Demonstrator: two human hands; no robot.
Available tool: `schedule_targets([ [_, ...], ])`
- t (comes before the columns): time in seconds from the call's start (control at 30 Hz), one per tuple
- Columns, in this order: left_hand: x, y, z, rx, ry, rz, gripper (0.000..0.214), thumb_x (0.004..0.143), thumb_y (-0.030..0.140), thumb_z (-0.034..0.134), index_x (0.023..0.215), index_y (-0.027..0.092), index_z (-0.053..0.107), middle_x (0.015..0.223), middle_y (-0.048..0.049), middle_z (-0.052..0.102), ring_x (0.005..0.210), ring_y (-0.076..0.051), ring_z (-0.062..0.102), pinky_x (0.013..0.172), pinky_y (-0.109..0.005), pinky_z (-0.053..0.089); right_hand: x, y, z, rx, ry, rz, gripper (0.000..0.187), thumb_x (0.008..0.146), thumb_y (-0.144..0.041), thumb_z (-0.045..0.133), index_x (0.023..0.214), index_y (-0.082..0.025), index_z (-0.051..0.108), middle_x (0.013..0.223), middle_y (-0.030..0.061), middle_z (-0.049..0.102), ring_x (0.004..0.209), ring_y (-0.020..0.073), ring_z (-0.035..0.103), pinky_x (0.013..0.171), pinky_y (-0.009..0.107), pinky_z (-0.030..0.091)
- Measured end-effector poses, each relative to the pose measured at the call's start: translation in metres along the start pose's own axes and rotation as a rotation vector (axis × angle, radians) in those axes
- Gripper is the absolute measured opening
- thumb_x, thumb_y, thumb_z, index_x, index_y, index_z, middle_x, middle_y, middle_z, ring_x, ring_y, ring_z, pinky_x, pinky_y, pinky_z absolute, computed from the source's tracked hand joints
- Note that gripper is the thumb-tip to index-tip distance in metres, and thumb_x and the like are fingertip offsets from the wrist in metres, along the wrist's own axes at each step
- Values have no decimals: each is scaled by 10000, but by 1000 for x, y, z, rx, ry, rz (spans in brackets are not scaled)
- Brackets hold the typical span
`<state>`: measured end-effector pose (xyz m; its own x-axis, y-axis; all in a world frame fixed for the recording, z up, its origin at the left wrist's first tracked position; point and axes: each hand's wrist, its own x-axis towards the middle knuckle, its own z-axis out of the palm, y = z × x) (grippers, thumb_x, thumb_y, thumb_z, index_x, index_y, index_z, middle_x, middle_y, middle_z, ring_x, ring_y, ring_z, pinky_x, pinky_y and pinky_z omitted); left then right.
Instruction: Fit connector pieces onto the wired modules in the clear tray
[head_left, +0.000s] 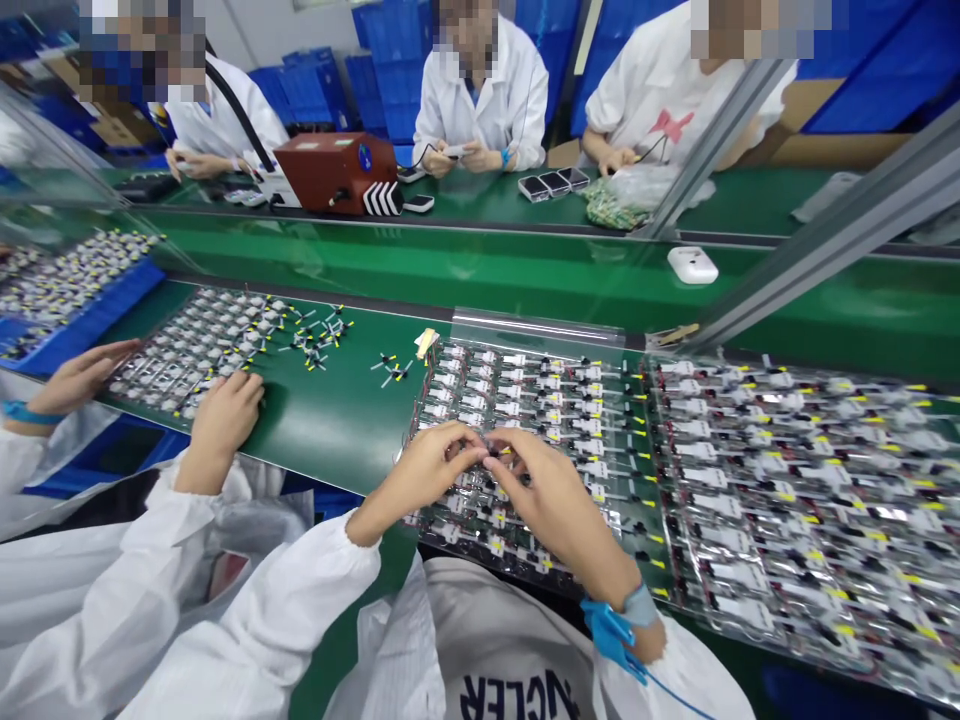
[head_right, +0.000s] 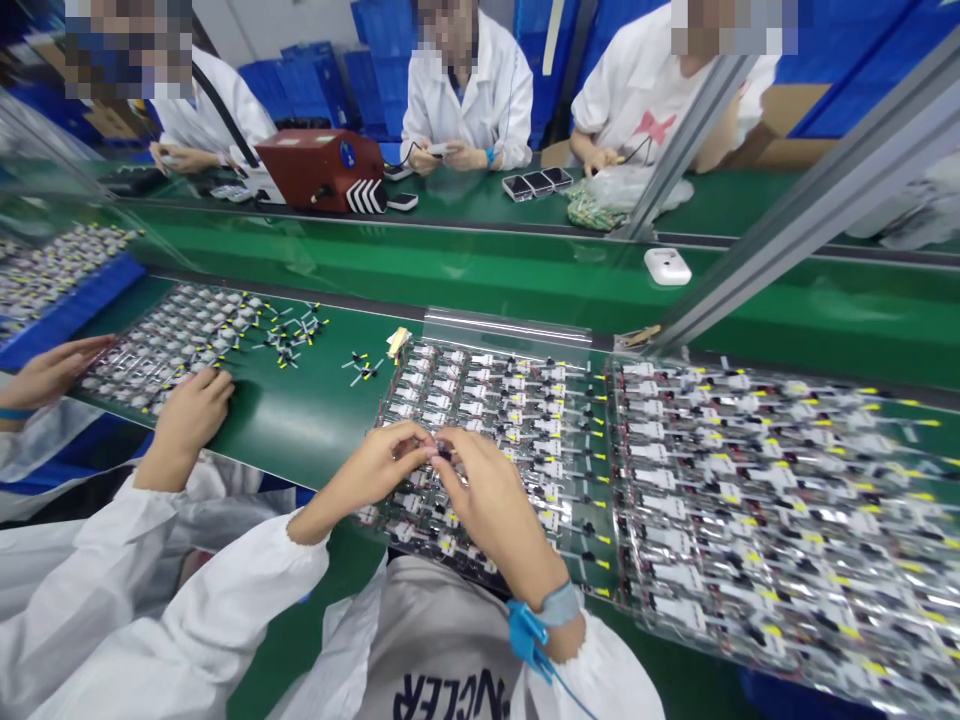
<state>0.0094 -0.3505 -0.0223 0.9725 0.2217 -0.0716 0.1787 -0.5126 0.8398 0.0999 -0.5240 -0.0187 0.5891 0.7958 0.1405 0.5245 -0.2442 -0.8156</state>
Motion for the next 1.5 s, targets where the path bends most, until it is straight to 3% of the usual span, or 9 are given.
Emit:
schedule_targets([
  [0.13, 11, -6, 4, -168, -7, -56, 232, 914, 414, 673, 907, 183, 650, 754, 25, 623, 614, -110, 494, 589, -236, 367, 5, 4, -7, -58, -56, -75, 286, 1041, -290, 468, 1268, -241, 635, 1133, 90, 699, 960, 237, 662, 842, 391, 536],
  [0.27, 16, -11, -4, -295, 6, -15, 330, 863, 476, 737, 901, 186, 584, 740, 32, 588, 644, -115, 539, 601, -232, 426, 8, 6, -8, -64, -14, -25, 241, 1009, -260, 479, 1120, -240, 692, 1077, 74, 731, 959, 235, 674, 854, 380, 526],
  [0.4, 19, -23, -28, 82, -19, 208, 167, 1007, 311, 545, 1062, 197, 654, 1002, -53, 673, 890, -176, 621, 779, -304, 498, 8, 12, -6, -68, 56, 114, 190, 939, -301, 553, 1041, -233, 698, 957, 58, 750, 839, 233, 680, 799, 365, 520],
  [0.53, 25, -42, -39, 556, -206, 463, 369, 968, 77, 446, 1142, 248, 722, 1122, -79, 634, 1025, -215, 578, 897, -356, 468, 7, 20, -5, -80, 113, 167, 162, 926, -328, 543, 971, -232, 664, 912, 57, 729, 793, 232, 662, 776, 352, 491],
  [0.7, 35, -47, -34, 757, -325, 548, 432, 950, 68, 497, 1247, 307, 699, 1043, -65, 608, 895, -193, 540, 822, -311, 440, 7, 23, 0, -121, 71, 170, 113, 939, -282, 517, 952, -226, 615, 927, 49, 682, 777, 208, 638, 736, 312, 454],
  [0.9, 36, -37, -33, 909, -330, 566, 345, 946, 98, 530, 1209, 261, 685, 1013, -76, 602, 933, -217, 532, 817, -320, 434, 13, 26, 14, -191, 21, 171, 144, 954, -244, 499, 985, -229, 639, 928, 45, 651, 751, 199, 629, 725, 312, 427],
  [1.1, 28, -43, -32, 855, -255, 547, 315, 948, 148, 514, 1230, 215, 638, 1049, -83, 598, 946, -226, 553, 831, -335, 456, 14, 32, 23, -242, 54, 230, 142, 934, -246, 506, 964, -227, 643, 894, 44, 659, 730, 206, 623, 710, 315, 415],
  [1.27, 28, -54, -30, 723, -183, 538, 285, 1033, 343, 489, 1236, 198, 626, 1100, -94, 630, 982, -228, 588, 862, -355, 474, 13, 35, 26, -214, 52, 237, 126, 931, -251, 515, 961, -227, 634, 908, 44, 665, 714, 199, 617, 708, 312, 421],
  [1.5, 26, -61, -22, 548, -134, 503, 332, 1046, 341, 488, 1310, 179, 610, 1108, -105, 686, 1024, -227, 627, 893, -365, 484, 19, 30, 22, -217, 14, 169, 169, 979, -277, 506, 1002, -227, 665, 950, 55, 649, 757, 202, 627, 753, 316, 447],
])
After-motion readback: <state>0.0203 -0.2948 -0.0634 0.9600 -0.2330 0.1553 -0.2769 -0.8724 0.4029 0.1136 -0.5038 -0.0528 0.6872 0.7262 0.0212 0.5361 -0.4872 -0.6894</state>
